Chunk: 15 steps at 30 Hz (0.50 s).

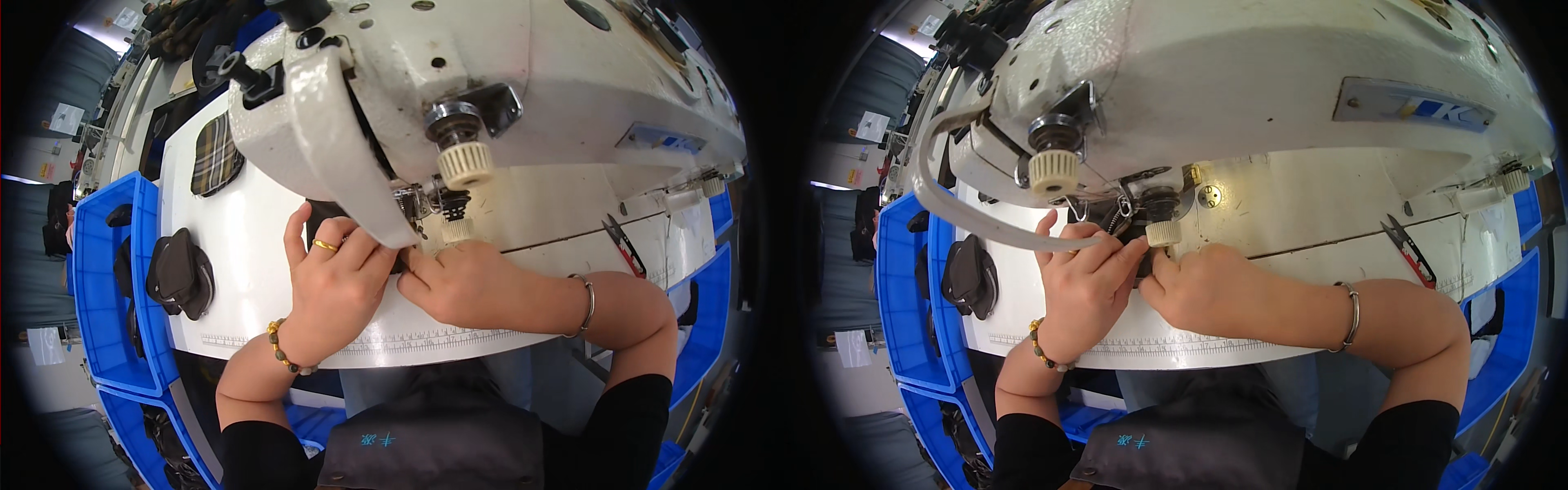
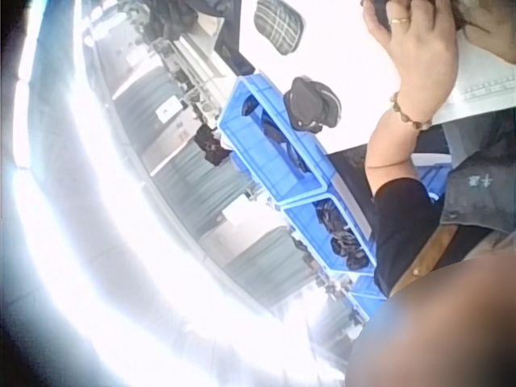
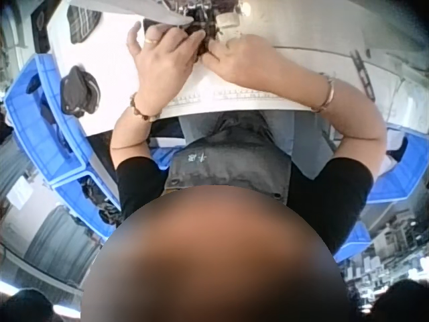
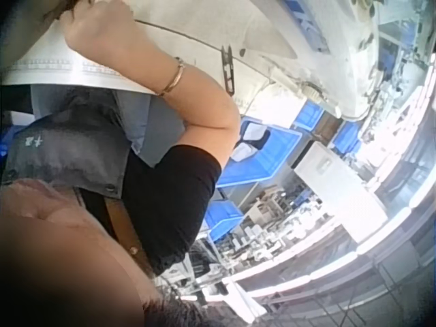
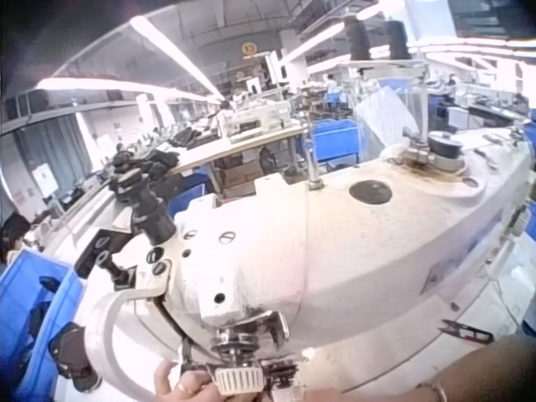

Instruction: Using an industrial sewing machine to sew a leather pouch or wallet.

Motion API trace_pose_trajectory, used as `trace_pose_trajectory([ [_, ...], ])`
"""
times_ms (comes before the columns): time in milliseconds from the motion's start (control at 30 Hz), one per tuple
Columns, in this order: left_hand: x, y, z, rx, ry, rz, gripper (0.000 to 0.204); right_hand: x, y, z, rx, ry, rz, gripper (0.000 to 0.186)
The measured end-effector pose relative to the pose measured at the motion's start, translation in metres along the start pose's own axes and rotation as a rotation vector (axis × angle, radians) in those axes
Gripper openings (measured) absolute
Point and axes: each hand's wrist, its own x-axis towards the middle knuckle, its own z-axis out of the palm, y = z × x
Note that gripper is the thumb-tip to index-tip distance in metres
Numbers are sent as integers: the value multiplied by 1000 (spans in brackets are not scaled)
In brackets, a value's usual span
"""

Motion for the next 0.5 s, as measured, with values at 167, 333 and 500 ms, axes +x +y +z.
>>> trace_pose_trajectory([
  [167, 3, 1, 3, -117, -58, -5, 29, -7, -9, 2, -24, -1, -36, 12],
  [333, 0, 0, 5, -241, -79, -3, 28, -8, -12, 0, -39, -5, -80, 13],
  [500, 2, 5, 4, -189, -56, 1, 26, -7, -13, -5, -33, -24, -66, 13],
])
